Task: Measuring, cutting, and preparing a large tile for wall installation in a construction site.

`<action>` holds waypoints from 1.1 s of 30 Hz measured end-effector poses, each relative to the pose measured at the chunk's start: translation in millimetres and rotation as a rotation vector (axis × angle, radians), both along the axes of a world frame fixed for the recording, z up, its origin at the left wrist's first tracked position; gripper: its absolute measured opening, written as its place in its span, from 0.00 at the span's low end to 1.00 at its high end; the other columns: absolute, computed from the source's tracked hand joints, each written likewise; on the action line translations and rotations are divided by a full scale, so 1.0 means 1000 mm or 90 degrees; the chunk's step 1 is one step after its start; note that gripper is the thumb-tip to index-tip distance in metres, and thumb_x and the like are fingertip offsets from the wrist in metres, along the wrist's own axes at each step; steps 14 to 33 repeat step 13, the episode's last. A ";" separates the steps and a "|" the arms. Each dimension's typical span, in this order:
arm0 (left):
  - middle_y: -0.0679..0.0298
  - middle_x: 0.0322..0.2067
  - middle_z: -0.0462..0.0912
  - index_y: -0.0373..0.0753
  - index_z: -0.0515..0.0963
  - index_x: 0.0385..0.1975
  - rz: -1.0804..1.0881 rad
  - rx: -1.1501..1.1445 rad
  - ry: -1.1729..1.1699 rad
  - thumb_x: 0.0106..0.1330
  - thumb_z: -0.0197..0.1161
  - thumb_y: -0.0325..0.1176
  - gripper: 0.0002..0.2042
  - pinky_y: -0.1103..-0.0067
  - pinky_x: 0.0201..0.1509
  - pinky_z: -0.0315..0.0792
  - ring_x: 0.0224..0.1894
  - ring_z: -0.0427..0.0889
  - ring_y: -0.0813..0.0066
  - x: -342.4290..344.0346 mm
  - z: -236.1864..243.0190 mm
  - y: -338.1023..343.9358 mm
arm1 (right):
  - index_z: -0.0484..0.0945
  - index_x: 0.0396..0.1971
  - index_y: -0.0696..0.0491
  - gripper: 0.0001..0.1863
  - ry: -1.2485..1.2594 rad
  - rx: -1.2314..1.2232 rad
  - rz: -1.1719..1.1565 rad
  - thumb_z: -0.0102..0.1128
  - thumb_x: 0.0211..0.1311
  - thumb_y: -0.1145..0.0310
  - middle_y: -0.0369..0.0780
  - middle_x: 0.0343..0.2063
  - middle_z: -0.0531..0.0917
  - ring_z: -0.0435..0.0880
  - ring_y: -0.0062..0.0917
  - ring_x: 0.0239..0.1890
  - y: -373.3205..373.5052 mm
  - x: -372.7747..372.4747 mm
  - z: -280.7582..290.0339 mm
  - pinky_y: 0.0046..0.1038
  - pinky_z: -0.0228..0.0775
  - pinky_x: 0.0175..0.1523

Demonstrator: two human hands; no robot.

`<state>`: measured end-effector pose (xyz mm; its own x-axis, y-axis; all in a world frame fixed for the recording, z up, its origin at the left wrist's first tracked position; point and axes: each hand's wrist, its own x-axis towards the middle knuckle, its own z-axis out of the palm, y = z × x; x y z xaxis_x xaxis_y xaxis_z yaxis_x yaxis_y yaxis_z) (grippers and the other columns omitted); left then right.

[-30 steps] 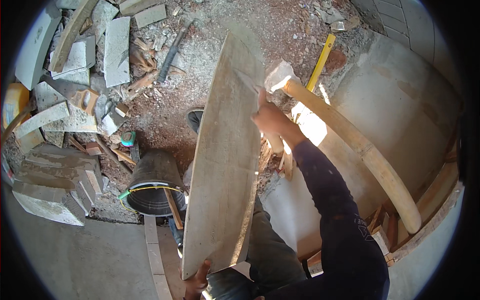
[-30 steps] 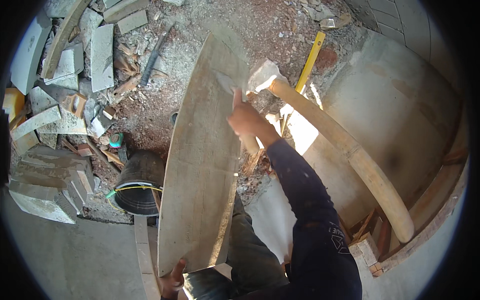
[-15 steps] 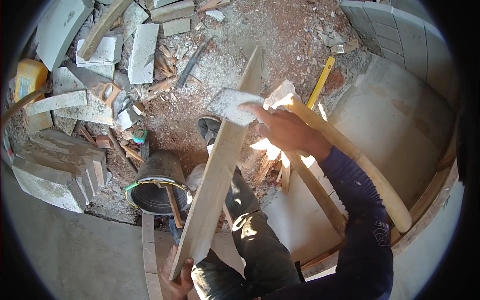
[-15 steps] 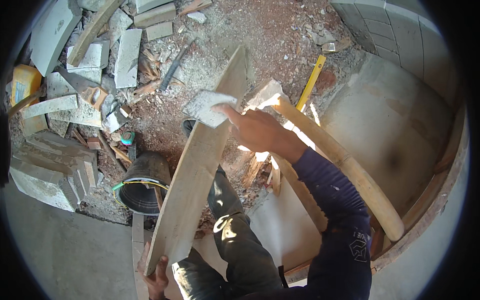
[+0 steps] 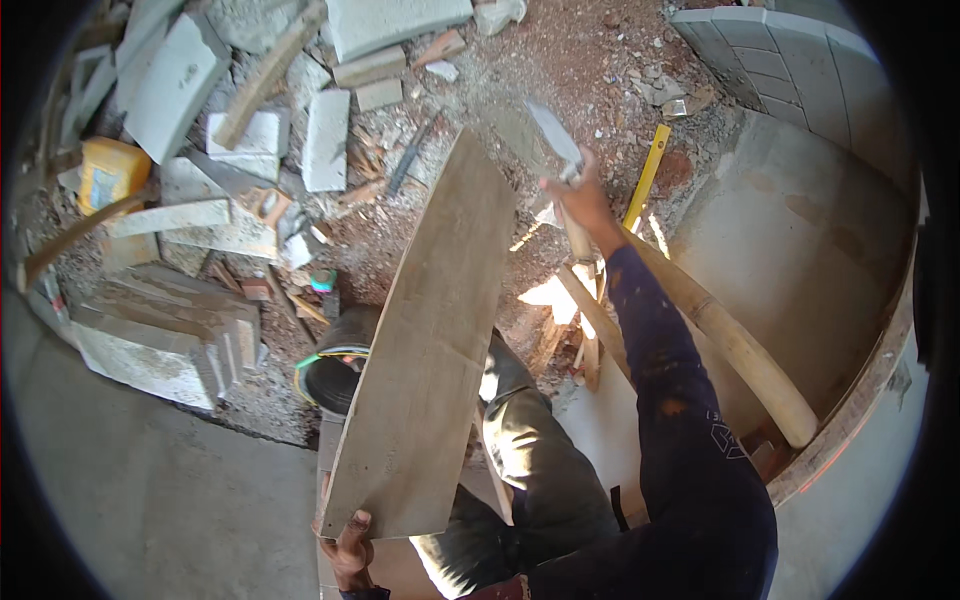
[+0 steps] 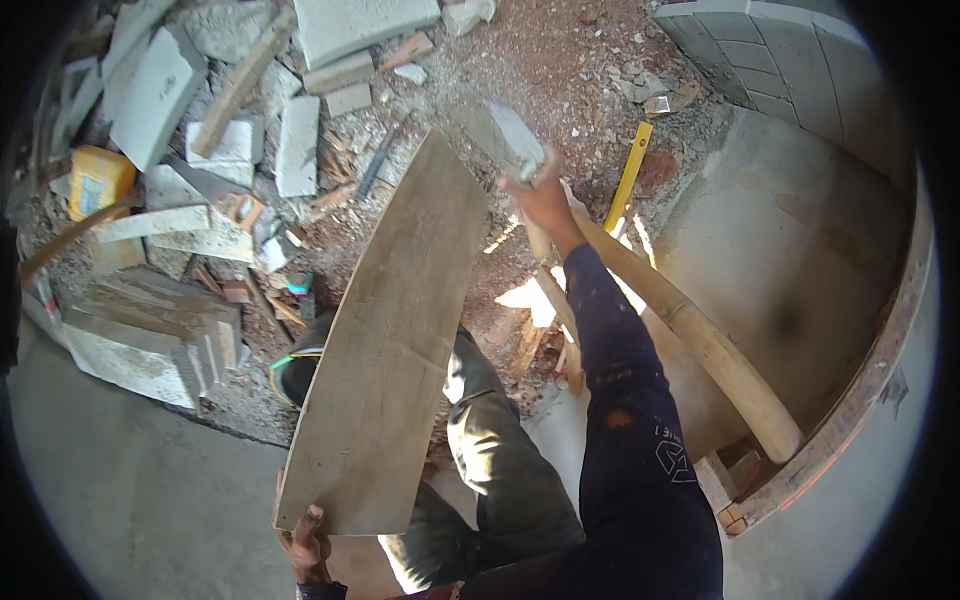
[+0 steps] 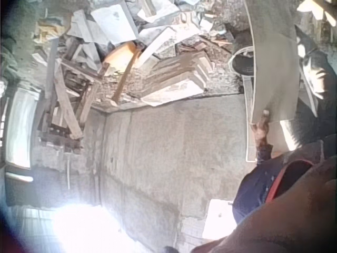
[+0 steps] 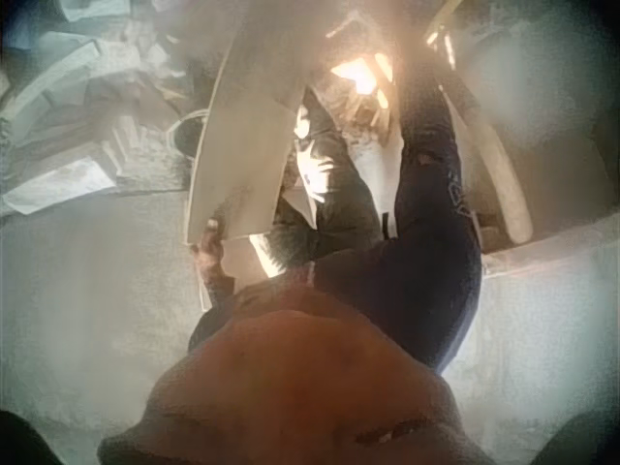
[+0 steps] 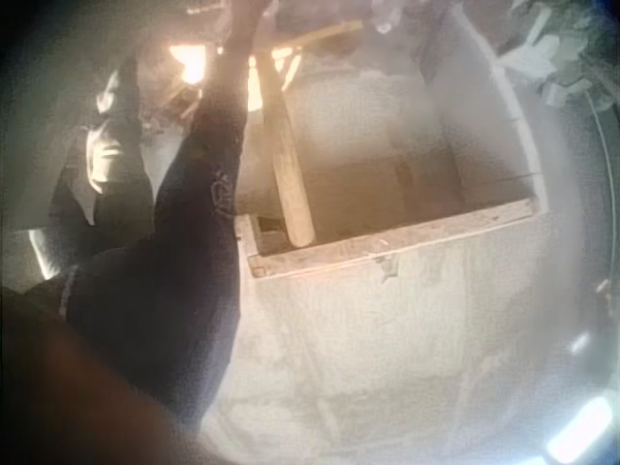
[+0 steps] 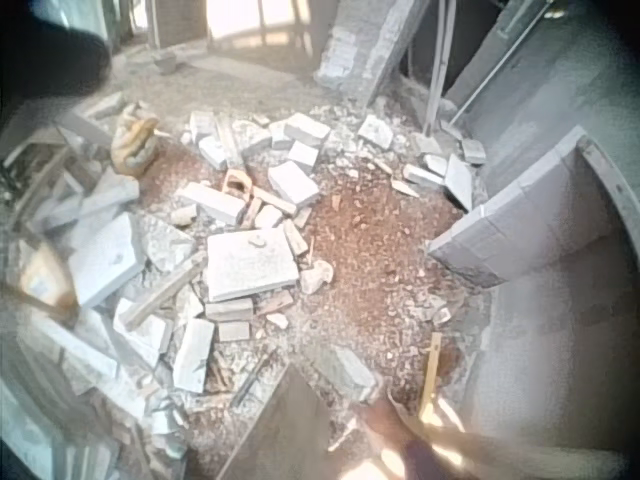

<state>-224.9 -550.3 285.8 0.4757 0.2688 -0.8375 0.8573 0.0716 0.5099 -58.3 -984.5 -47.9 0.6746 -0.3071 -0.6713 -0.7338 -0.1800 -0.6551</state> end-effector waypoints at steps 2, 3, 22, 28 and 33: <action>0.55 0.47 0.80 0.22 0.64 0.63 0.022 0.034 0.003 0.55 0.70 0.35 0.37 0.73 0.56 0.69 0.49 0.78 0.66 0.005 0.036 0.020 | 0.41 0.67 0.52 0.44 0.051 0.015 -0.097 0.65 0.62 0.73 0.41 0.28 0.77 0.77 0.24 0.19 0.007 -0.032 0.023 0.27 0.72 0.19; 0.54 0.52 0.77 0.26 0.61 0.66 0.063 0.056 0.025 0.54 0.70 0.35 0.40 0.70 0.60 0.68 0.54 0.76 0.63 0.001 0.057 0.034 | 0.36 0.67 0.51 0.46 0.132 0.046 -0.153 0.63 0.62 0.74 0.41 0.27 0.76 0.77 0.25 0.19 0.012 -0.043 0.043 0.27 0.73 0.20; 0.56 0.62 0.71 0.35 0.57 0.71 0.163 -0.030 -0.166 0.59 0.67 0.43 0.40 0.60 0.63 0.69 0.61 0.73 0.57 0.005 0.199 0.139 | 0.76 0.48 0.60 0.25 0.217 0.453 -0.352 0.66 0.63 0.54 0.48 0.45 0.85 0.79 0.25 0.22 0.107 -0.035 0.181 0.28 0.77 0.26; 0.56 0.62 0.71 0.35 0.57 0.71 0.163 -0.030 -0.166 0.59 0.67 0.43 0.40 0.60 0.63 0.69 0.61 0.73 0.57 0.005 0.199 0.139 | 0.76 0.48 0.60 0.25 0.217 0.453 -0.352 0.66 0.63 0.54 0.48 0.45 0.85 0.79 0.25 0.22 0.107 -0.035 0.181 0.28 0.77 0.26; 0.56 0.62 0.71 0.35 0.57 0.71 0.163 -0.030 -0.166 0.59 0.67 0.43 0.40 0.60 0.63 0.69 0.61 0.73 0.57 0.005 0.199 0.139 | 0.76 0.48 0.60 0.25 0.217 0.453 -0.352 0.66 0.63 0.54 0.48 0.45 0.85 0.79 0.25 0.22 0.107 -0.035 0.181 0.28 0.77 0.26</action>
